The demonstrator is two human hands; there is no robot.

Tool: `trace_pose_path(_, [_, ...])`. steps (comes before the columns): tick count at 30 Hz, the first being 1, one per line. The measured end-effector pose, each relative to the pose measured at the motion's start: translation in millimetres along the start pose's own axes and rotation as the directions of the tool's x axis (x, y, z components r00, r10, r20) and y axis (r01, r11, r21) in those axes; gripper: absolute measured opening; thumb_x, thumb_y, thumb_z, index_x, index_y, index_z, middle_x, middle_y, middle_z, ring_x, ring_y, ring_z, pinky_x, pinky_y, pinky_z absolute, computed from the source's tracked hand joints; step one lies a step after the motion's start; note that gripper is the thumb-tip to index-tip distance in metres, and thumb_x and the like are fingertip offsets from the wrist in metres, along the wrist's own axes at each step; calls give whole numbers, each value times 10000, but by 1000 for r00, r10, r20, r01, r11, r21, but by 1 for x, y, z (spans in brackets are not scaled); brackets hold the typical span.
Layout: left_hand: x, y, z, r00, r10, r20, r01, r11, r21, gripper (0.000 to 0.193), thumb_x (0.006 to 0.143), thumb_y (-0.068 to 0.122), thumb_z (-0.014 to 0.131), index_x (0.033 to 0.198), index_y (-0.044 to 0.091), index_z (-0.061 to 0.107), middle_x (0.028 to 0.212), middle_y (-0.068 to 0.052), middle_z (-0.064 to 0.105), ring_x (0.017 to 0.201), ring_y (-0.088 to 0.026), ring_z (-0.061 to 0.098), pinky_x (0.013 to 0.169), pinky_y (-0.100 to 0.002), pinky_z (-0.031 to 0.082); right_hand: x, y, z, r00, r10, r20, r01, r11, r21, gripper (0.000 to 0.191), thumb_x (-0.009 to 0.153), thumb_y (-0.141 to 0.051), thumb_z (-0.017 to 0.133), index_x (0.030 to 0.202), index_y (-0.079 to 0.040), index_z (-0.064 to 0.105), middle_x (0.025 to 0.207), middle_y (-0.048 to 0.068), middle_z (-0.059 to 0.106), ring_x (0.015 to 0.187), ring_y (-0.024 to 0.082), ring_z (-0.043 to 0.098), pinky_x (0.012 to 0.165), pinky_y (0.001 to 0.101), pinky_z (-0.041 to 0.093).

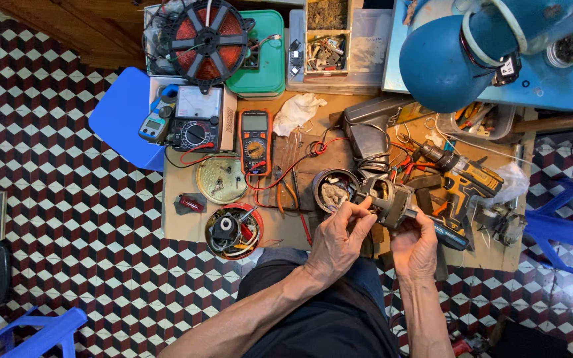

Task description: The person works at a cluttered workbench repairing an electric motor. They use a screwdriver to loosen and remove parts from the motor housing, handle a small bottle, reposition the motor, and manipulate its internal components and wires while a multimeter and cordless drill sit nearby.

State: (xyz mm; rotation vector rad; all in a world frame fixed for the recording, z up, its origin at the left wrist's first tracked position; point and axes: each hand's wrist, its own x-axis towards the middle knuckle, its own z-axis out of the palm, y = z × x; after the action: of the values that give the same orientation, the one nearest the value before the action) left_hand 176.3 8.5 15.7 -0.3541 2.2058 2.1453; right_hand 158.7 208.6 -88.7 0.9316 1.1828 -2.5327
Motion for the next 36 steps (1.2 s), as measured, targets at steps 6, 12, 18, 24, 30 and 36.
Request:
trace_pose_path(6, [16, 6, 18, 996, 78, 44, -84, 985, 154, 169, 978, 167, 706, 1001, 25, 618, 1311, -198, 707, 760, -210, 713, 683, -326, 581, 21, -6, -16, 992, 101, -79, -94, 992, 84, 308, 1010, -299, 616, 1217, -81, 679, 1132, 33, 709, 1004, 172, 628, 878, 333, 459])
trace_pose_path(12, [30, 4, 29, 990, 124, 62, -136, 960, 245, 154, 950, 157, 751, 973, 30, 666, 1298, -169, 725, 763, -197, 691, 679, -309, 569, 26, -16, -7, 981, 167, -96, -155, 981, 120, 336, 962, -287, 569, 1192, -64, 669, 1165, 47, 720, 1085, 191, 659, 997, 369, 490])
trace_pose_path(18, [43, 0, 36, 998, -24, 64, 10, 978, 208, 141, 926, 156, 755, 948, 40, 677, 1305, -145, 737, 651, -121, 627, 564, -263, 501, 27, -21, 9, 979, 164, -117, -145, 976, 161, 313, 956, -280, 561, 1181, -90, 669, 1181, 15, 716, 1140, 174, 630, 1052, 368, 459])
trace_pose_path(24, [48, -9, 29, 982, -189, -23, 191, 974, 119, 133, 926, 162, 720, 956, 36, 690, 1330, -145, 731, 662, -35, 578, 539, -220, 470, 23, -23, 25, 987, 109, -119, -101, 993, 67, 253, 1037, -256, 635, 1195, -58, 651, 1162, 27, 697, 1116, 161, 607, 1020, 369, 444])
trace_pose_path(30, [46, -41, 8, 964, -240, -118, 234, 970, -62, 207, 993, 208, 690, 992, 4, 656, 1077, -210, 708, 957, -63, 631, 827, -234, 507, 9, -20, 55, 990, 49, -129, -82, 961, -265, 349, 1010, -279, 632, 1191, 11, 696, 1129, 37, 705, 1022, 124, 631, 933, 291, 511])
trace_pose_path(36, [41, -62, -17, 920, -347, -179, 310, 928, -207, 252, 988, 255, 675, 997, 7, 635, 1139, -71, 698, 826, -105, 632, 754, -261, 540, -3, -8, 85, 997, -45, -67, 1, 832, -555, 388, 997, -297, 631, 1234, 4, 692, 1055, 37, 713, 928, 97, 623, 840, 232, 504])
